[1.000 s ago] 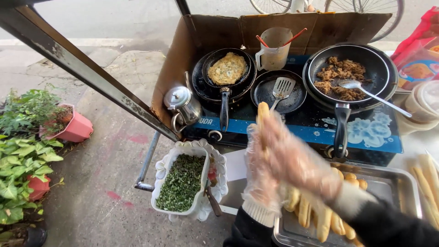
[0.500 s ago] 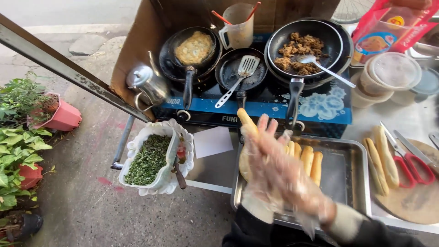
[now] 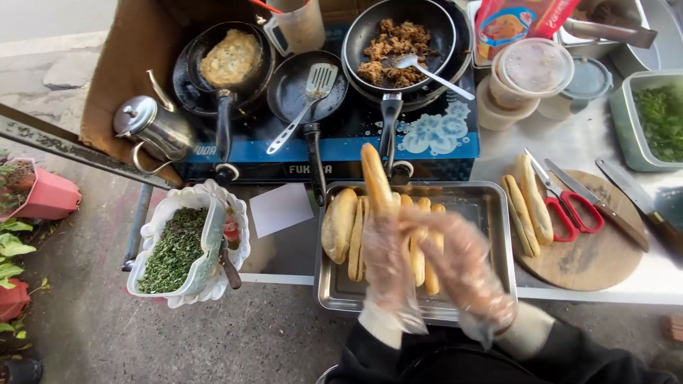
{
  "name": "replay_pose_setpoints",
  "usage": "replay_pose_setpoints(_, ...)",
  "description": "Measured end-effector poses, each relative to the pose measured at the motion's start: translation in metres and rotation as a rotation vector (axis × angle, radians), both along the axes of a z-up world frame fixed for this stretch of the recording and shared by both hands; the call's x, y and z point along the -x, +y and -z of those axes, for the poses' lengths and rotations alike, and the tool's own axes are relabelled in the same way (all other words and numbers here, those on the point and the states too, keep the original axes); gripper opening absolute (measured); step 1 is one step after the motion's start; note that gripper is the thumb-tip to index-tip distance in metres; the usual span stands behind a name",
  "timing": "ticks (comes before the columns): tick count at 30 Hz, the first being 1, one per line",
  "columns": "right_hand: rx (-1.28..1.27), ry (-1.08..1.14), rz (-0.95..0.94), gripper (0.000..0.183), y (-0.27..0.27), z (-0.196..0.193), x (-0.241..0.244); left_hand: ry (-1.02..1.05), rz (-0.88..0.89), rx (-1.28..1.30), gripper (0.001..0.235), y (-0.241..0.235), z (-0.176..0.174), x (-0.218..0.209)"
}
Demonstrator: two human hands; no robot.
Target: Preparing multiple bread rolls with meat filling and frying eggs on a street food cart.
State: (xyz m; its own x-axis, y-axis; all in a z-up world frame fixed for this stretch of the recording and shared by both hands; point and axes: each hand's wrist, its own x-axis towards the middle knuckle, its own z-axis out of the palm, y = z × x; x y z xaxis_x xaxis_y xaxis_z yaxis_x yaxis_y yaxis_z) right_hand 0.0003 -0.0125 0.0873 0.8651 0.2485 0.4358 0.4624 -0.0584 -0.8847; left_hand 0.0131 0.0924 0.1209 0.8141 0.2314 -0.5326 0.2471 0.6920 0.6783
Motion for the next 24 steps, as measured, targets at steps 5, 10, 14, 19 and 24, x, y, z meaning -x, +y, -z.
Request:
replay_pose_setpoints(5,-0.630,0.685,-0.007,0.014,-0.032,-0.008,-0.023,-0.137,0.690,-0.404,0.066,-0.048,0.014,0.042)
replay_pose_setpoints(10,0.162,0.973,0.724,0.051,-0.128,-0.016,-0.068,-0.253,1.308,-1.404,0.085,-0.065,0.079,0.037)
replay_pose_setpoints(14,0.954,1.039,0.598,0.072,-0.172,0.026,-0.088,-0.235,1.469,-2.136,0.079,-0.066,0.160,0.020)
replay_pose_setpoints(19,0.828,0.496,0.722,0.018,-0.194,0.061,-0.054,-0.155,1.395,-2.001,0.094,-0.070,0.161,0.008)
replay_pose_setpoints(24,1.049,0.891,0.491,0.034,-0.141,0.007,-0.053,-0.192,1.331,-2.024,0.089,-0.073,0.183,0.008)
